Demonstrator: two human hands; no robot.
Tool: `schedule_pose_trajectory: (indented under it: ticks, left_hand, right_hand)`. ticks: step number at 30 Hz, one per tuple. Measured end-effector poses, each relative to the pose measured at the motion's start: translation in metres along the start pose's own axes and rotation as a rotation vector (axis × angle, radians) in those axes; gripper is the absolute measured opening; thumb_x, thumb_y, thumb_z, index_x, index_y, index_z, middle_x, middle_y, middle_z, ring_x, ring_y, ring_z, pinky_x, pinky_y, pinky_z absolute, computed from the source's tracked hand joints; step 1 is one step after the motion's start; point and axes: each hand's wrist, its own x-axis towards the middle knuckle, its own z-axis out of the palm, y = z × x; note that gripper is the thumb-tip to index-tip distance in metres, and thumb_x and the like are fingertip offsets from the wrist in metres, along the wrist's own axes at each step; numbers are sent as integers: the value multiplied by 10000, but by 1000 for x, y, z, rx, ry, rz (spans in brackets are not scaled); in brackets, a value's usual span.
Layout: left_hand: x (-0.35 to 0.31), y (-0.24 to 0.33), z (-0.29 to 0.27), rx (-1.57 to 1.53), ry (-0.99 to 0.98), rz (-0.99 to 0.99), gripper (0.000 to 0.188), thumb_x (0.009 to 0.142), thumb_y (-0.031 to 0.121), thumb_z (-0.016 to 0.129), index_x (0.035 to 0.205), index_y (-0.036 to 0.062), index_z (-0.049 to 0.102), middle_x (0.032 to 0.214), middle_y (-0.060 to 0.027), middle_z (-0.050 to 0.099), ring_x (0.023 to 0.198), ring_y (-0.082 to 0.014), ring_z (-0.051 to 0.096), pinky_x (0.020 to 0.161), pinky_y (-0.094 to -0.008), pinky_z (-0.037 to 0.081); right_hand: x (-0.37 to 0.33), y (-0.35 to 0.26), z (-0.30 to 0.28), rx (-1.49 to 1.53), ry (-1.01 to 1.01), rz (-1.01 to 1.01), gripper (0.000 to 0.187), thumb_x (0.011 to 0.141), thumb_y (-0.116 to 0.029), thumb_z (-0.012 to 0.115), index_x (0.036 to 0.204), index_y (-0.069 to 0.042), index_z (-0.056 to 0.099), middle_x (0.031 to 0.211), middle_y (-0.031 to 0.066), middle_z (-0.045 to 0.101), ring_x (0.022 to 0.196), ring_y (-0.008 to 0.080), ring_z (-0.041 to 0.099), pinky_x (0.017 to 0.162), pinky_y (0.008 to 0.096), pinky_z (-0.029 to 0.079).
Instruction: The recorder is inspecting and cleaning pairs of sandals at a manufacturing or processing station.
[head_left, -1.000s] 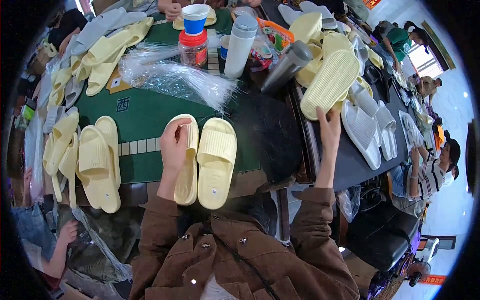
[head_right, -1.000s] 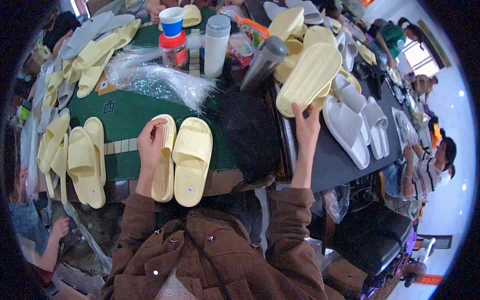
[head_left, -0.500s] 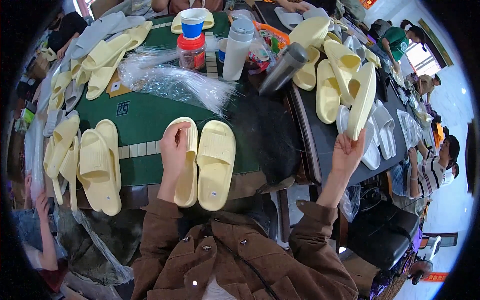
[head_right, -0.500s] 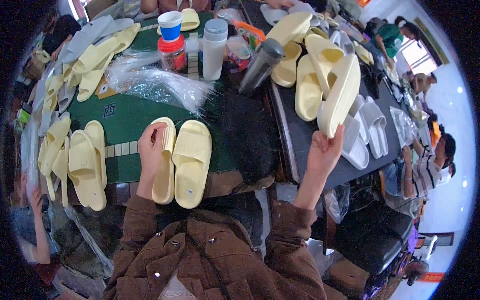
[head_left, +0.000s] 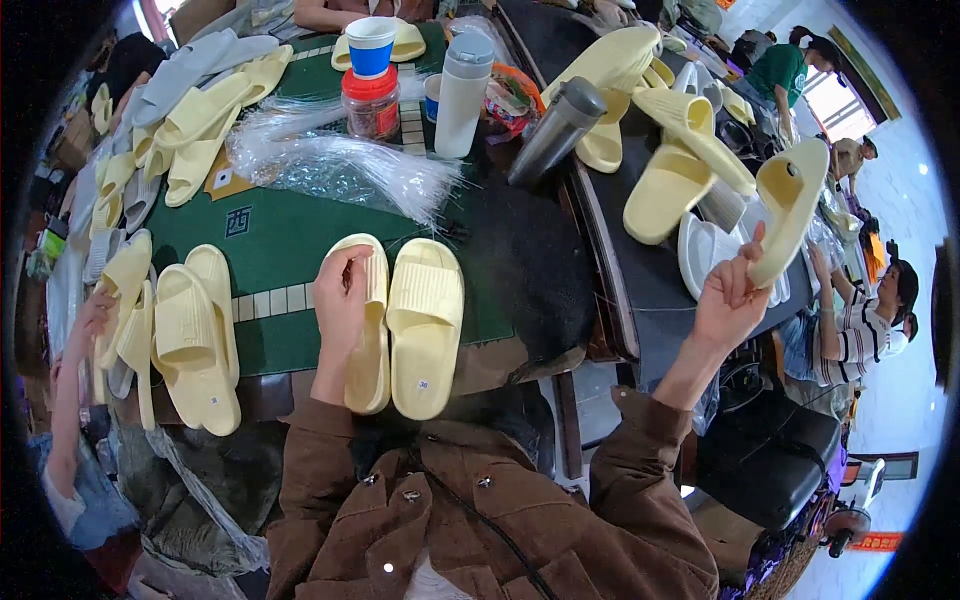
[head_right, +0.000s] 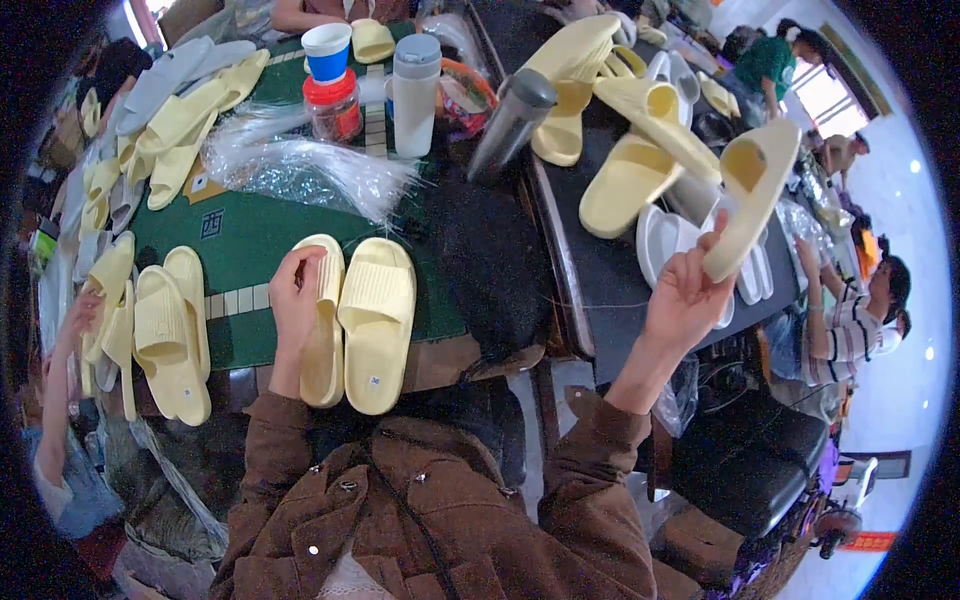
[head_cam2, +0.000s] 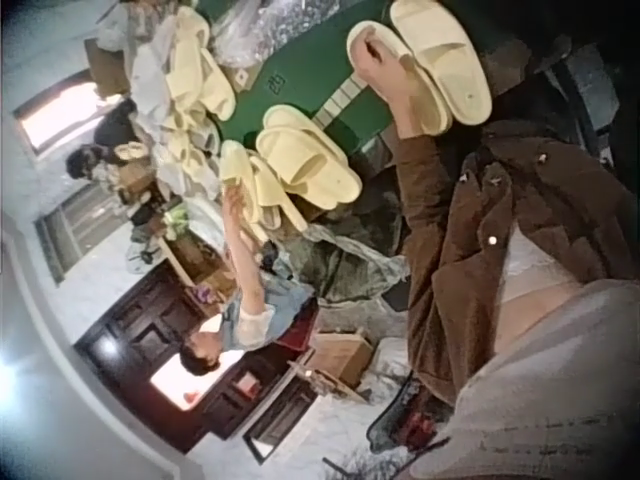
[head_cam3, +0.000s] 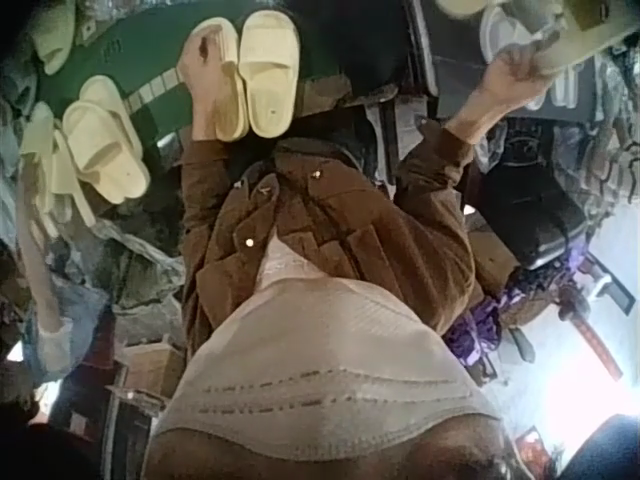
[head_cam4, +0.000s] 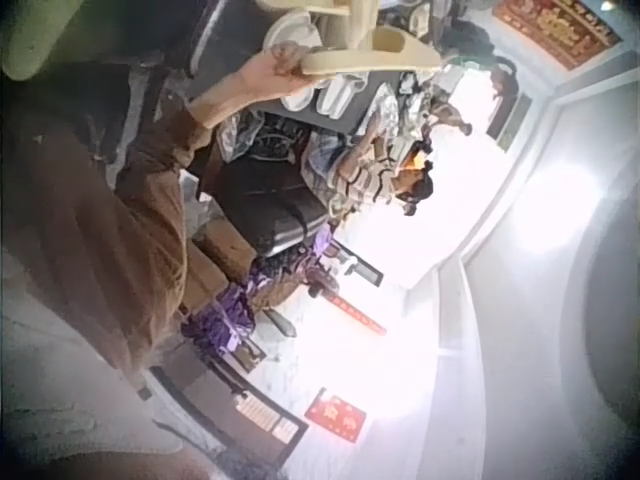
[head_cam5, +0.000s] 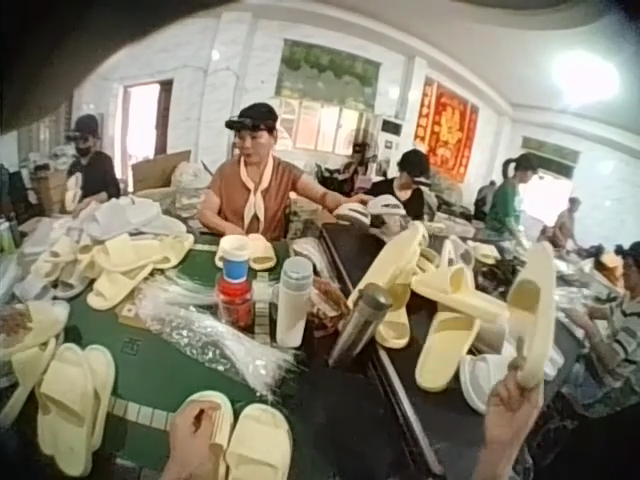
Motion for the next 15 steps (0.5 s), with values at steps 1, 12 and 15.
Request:
schedule_pose_trajectory:
  ticks: [1,12,15]
  left_hand:
    - [0,0,0,1,0,5,163,907,6,525,1012,5,650,946,-111,657,829,-187,629,714,-283,480]
    - [-1,0,0,-4,-12,-8,161,913,-2,522,1020,-2,642,958,-105,660,829,-171,628,710,-272,480]
    - [-1,0,0,19,6,27,159,911,4,526,1021,5,641,966,-106,662,829,-179,630,709,-278,482]
  right_hand:
    - [3,-5,0,1,-1,1,580,947,-103,471,1422,112,217,958,73,525,487,28,309,476,184,278]
    - [-9,-13,25,83,-62,38,662,887,-61,463,1455,89,159,884,45,458,472,41,311,476,194,264]
    - [-19,-10,23,193,-106,61,652,908,-85,458,1448,103,146,885,44,461,482,50,323,498,207,300]
